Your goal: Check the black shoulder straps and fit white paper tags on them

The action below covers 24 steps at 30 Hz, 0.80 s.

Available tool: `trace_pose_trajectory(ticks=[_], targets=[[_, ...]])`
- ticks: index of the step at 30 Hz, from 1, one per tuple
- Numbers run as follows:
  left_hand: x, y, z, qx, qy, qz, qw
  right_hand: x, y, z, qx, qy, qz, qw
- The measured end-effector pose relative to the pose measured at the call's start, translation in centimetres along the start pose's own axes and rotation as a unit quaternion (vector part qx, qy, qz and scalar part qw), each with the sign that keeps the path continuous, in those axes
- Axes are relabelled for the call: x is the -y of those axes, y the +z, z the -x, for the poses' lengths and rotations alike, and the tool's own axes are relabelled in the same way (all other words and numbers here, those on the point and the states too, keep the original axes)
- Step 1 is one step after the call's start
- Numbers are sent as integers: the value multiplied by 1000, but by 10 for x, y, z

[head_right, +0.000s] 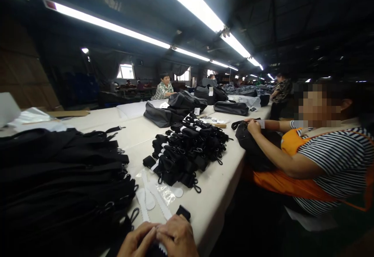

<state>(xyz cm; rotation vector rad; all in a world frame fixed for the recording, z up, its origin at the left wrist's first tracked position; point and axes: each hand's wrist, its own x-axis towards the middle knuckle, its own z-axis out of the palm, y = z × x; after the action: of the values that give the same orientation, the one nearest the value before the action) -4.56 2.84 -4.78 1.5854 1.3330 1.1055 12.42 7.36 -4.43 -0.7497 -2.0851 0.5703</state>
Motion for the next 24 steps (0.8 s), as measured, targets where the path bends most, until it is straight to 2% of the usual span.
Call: trace_pose_trajectory(ticks=[5, 8, 12, 16, 21, 24], targets=[[10, -2, 0, 13, -66, 120, 990, 12, -8, -3, 11, 116, -96, 989], [10, -1, 0, -1, -80, 132, 988, 13, -9, 0, 7, 147, -106, 983], [-6, 4, 1, -25, -34, 47, 998, 10, -6, 5, 6, 172, -103, 980], [-19, 11, 4, -84, -3, -43, 996, 12, -8, 2, 9, 223, -141, 965], [-17, 27, 9, -177, 56, -79, 979, 20, -24, -11, 62, 238, -187, 951], [-14, 34, 12, -210, 114, -111, 965, 23, -30, -14, 67, 229, -162, 957]])
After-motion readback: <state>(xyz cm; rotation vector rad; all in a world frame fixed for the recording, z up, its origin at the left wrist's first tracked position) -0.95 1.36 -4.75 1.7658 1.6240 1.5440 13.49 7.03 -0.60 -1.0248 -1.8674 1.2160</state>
